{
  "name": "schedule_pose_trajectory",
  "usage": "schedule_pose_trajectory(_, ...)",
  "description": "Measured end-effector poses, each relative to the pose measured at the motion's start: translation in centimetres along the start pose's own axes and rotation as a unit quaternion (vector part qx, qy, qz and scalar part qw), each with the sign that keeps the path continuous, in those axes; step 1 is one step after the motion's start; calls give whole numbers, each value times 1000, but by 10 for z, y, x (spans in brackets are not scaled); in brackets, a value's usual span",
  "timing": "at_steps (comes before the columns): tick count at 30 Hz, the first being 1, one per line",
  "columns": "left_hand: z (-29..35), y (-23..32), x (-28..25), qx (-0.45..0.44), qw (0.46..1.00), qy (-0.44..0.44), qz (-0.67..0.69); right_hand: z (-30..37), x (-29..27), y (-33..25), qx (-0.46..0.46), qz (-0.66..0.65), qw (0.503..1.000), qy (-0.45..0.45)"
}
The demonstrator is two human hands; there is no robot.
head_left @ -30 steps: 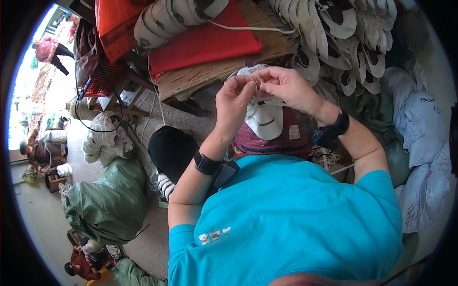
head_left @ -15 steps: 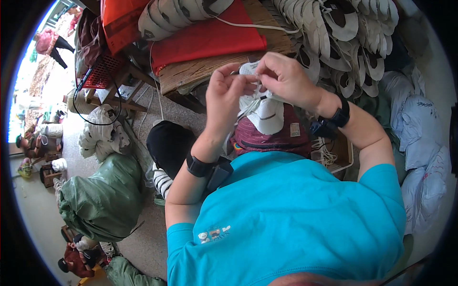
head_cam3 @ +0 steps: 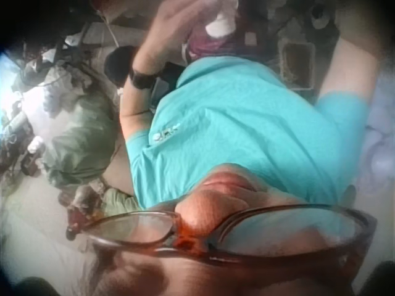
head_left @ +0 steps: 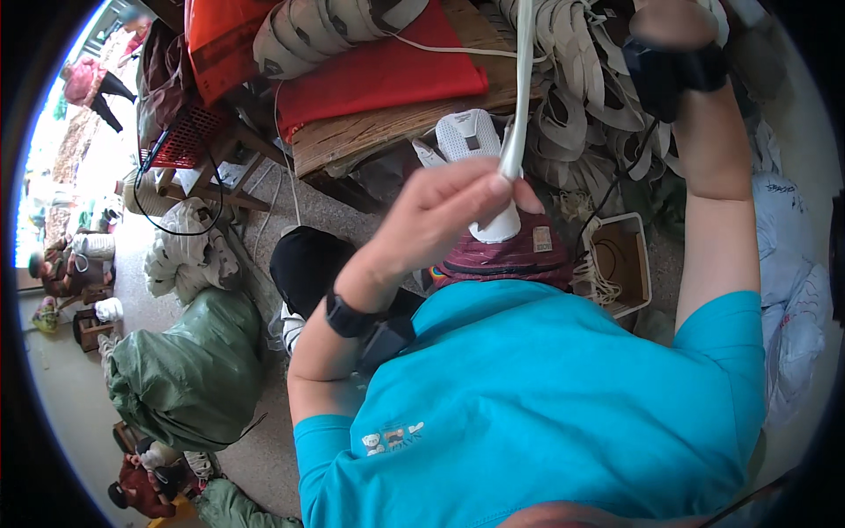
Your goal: The person threads a white shoelace through the eyelets of a white sneaker, pulling and tightening the lace repeatedly. They adjust the lace ends and continue lacing the shoe while seated on the floor.
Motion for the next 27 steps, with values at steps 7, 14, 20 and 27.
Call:
schedule_pose_trajectory(7, -8, 13, -60, 35, 973, 192, 126, 149, 35, 101, 190, 139, 932, -276)
schedule_pose_trajectory(14, -21, -1, -57, 5, 966, 243, 92, 261, 100, 86, 204, 252, 867, -379)
schedule_pose_trajectory(20, -30, 20, -63, -1, 962, 236, 137, 288, 112, 104, 175, 288, 873, -353)
schedule_pose_trajectory(27, -26, 69, -37, 109, 969, 145, 169, 294, 112, 86, 101, 278, 908, -295)
Point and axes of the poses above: each hand's wrist, its own z-axis away from the middle knuckle, its own x-axis out of the palm, y = z × x, the point moved 7 cm from there along -z, towards the middle knuckle, and after that the axes turned 11 degrees about -z, right-handed, at the moved point
